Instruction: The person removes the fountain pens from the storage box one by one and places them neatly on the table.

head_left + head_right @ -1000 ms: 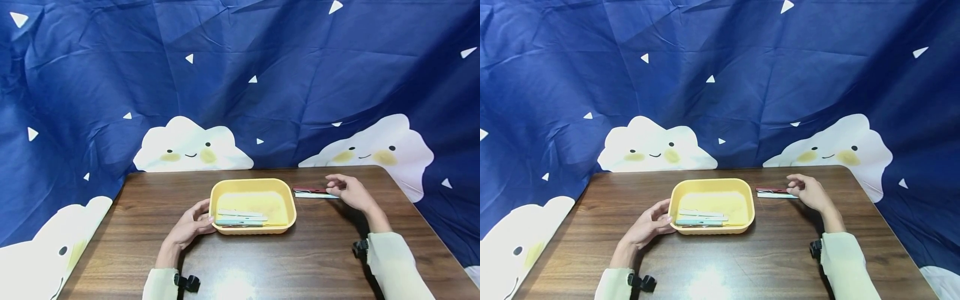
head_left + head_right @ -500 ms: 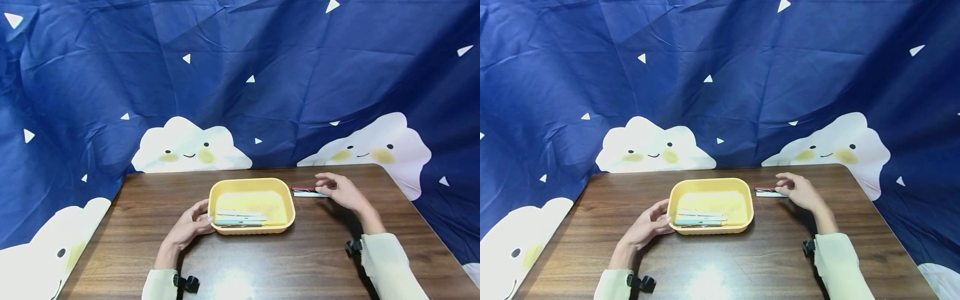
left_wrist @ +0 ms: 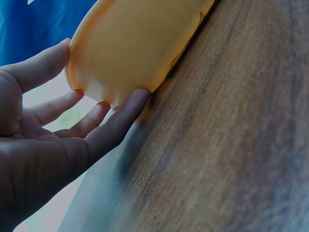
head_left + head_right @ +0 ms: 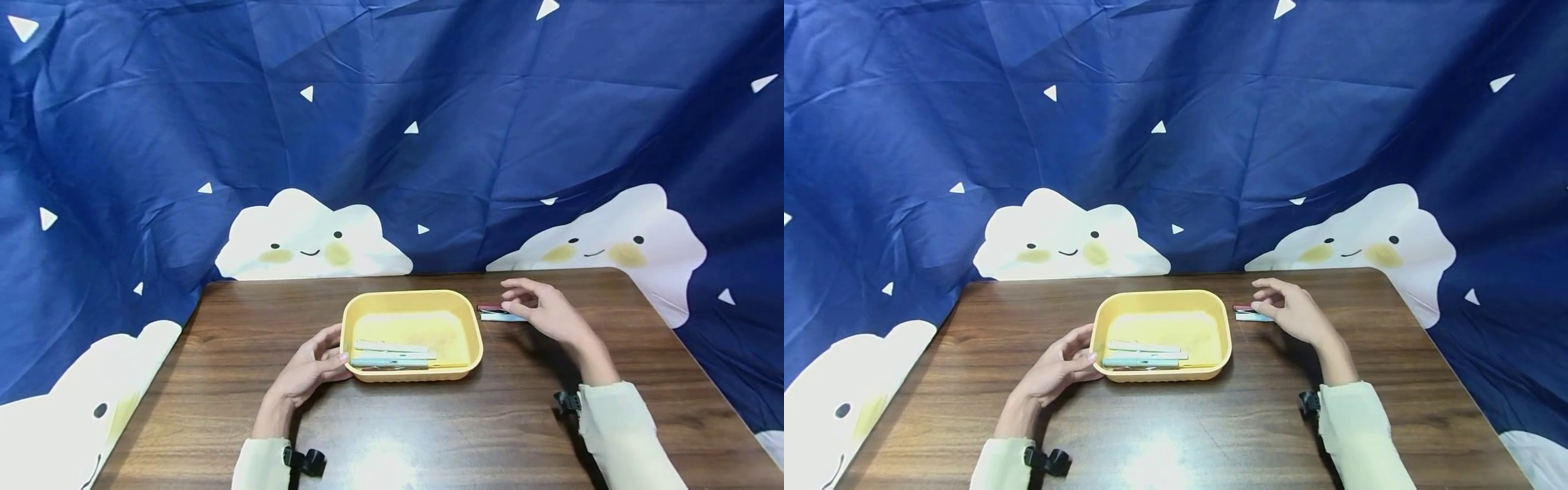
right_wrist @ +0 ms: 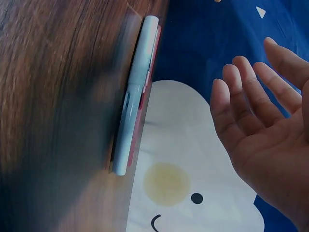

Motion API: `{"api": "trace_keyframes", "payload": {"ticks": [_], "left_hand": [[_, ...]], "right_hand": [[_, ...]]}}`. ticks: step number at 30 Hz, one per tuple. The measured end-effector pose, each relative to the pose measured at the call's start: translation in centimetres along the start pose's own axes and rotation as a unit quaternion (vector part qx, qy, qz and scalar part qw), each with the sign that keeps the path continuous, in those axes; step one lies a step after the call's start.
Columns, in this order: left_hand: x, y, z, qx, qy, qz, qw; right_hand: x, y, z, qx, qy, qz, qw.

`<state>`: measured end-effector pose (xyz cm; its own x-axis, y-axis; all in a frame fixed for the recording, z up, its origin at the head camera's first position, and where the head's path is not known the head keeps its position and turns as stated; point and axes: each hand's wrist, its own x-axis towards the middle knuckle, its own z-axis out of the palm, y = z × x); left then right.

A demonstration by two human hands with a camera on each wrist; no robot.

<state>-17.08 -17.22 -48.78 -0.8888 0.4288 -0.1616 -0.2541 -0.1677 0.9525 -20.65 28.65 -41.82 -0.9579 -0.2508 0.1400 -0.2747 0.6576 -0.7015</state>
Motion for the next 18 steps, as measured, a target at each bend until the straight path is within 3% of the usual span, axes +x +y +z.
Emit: {"api": "trace_keyframes", "payload": {"ticks": [18], "left_hand": [[-0.1,0.0,0.0,0.002,-0.001,0.001,1.0000]], "right_hand": [[0.0,-1.7,2.2,0.069,-0.009,-0.031,0.997]]}}
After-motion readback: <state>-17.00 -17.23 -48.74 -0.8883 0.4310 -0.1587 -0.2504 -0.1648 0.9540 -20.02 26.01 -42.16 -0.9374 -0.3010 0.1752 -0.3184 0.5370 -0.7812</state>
